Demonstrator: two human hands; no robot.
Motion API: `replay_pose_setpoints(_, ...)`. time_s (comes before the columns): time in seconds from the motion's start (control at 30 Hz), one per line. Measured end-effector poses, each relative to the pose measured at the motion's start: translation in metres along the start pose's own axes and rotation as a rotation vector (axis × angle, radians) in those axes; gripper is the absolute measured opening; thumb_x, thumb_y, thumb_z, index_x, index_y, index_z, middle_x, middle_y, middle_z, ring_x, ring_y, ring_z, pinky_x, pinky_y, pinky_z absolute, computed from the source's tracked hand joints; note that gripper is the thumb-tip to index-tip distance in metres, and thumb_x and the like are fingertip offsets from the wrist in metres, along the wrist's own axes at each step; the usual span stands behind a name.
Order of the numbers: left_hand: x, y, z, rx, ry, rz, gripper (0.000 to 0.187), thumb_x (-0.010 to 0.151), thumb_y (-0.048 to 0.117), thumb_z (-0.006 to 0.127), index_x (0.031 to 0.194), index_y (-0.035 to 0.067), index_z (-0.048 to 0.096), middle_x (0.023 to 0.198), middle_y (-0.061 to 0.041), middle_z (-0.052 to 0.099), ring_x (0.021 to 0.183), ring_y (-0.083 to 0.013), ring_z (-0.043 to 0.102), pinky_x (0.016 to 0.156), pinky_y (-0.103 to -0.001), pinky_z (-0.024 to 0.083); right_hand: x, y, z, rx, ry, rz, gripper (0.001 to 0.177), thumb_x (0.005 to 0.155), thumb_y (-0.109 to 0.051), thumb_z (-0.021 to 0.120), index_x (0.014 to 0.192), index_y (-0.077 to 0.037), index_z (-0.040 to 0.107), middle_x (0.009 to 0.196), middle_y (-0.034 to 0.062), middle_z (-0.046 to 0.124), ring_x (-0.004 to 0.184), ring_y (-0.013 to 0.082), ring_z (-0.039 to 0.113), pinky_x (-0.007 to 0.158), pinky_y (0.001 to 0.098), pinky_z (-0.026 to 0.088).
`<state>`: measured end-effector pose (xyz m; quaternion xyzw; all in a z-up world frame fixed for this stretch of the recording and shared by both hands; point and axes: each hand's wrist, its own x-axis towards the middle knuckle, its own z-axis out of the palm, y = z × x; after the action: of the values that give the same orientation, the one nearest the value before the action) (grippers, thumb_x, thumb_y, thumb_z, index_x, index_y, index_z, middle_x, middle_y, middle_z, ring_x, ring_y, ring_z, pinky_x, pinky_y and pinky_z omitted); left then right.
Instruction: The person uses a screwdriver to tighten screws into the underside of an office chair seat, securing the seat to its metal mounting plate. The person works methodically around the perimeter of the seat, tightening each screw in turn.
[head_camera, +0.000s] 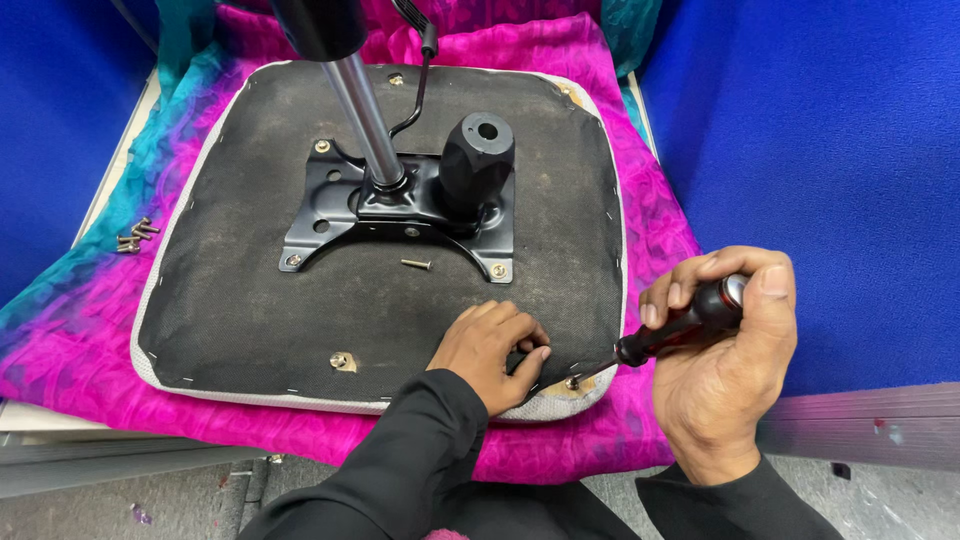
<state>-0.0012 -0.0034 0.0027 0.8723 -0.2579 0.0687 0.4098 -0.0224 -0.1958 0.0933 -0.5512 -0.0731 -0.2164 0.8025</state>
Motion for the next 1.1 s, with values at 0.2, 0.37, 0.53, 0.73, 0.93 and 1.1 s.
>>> replay_pose_setpoints(0.2,-0.001,-0.002,-0.001,-0.022,0.027,0.008,0.008,0.087,0.019,0.074,0.088,0.012,0.069,0.079,-0.001,0.061,0.081,-0.0214,0.061,0.081,-0.039,0.048,-0.004,0.001,0.015,-0.095,0.034,-0.024,0.039,0.121,-0.043,0.047,0.11,-0.006,0.045,0.085,0.0143,0.051,0.076,0.0234,0.053,0.074,0.0369,0.05)
replay_pose_setpoints(0.37,0.0,-0.004,0.0,-0.048,0.013,-0.008,0.008,0.086,0.018,0.074,0.086,0.013,0.069,0.077,-0.001,0.06,0.08,-0.0219,0.061,0.081,-0.04,0.048,-0.009,0.008,0.022,-0.118,0.059,-0.064,0.047,0.12,-0.05,0.047,0.109,-0.005,0.045,0.082,0.0138,0.05,0.07,0.021,0.05,0.069,0.0339,0.048)
replay_pose_setpoints(0.53,-0.001,-0.006,0.001,-0.067,0.022,0.007,0.007,0.086,0.017,0.073,0.085,0.013,0.068,0.078,-0.001,0.06,0.08,-0.0223,0.06,0.08,-0.04,0.047,-0.009,0.016,0.029,-0.144,0.091,-0.093,0.056,0.116,-0.061,0.046,0.109,-0.005,0.046,0.078,0.0133,0.049,0.067,0.0219,0.051,0.063,0.0323,0.045)
replay_pose_setpoints(0.73,0.0,-0.007,-0.001,-0.086,0.027,0.025,0.007,0.085,0.017,0.072,0.085,0.013,0.067,0.078,-0.002,0.06,0.08,-0.0232,0.06,0.079,-0.041,0.046,-0.005,0.02,0.034,-0.154,0.11,-0.102,0.06,0.114,-0.064,0.044,0.109,-0.005,0.047,0.076,0.0128,0.049,0.065,0.0202,0.051,0.062,0.0311,0.045)
replay_pose_setpoints(0.93,0.0,-0.009,-0.001,-0.093,0.031,0.044,0.006,0.085,0.017,0.072,0.085,0.013,0.068,0.08,-0.003,0.06,0.082,-0.0243,0.06,0.08,-0.041,0.046,0.001,0.027,0.038,-0.168,0.139,-0.114,0.06,0.114,-0.064,0.044,0.108,-0.005,0.048,0.074,0.012,0.049,0.063,0.0183,0.05,0.058,0.0296,0.043)
replay_pose_setpoints(1.1,-0.002,-0.009,-0.001,-0.119,0.033,0.041,0.006,0.086,0.017,0.072,0.085,0.013,0.067,0.08,-0.002,0.06,0.082,-0.0237,0.06,0.08,-0.041,0.046,0.002,0.027,0.041,-0.19,0.141,-0.089,0.06,0.112,-0.065,0.043,0.105,-0.005,0.048,0.072,0.0107,0.049,0.061,0.0165,0.05,0.055,0.0278,0.042)
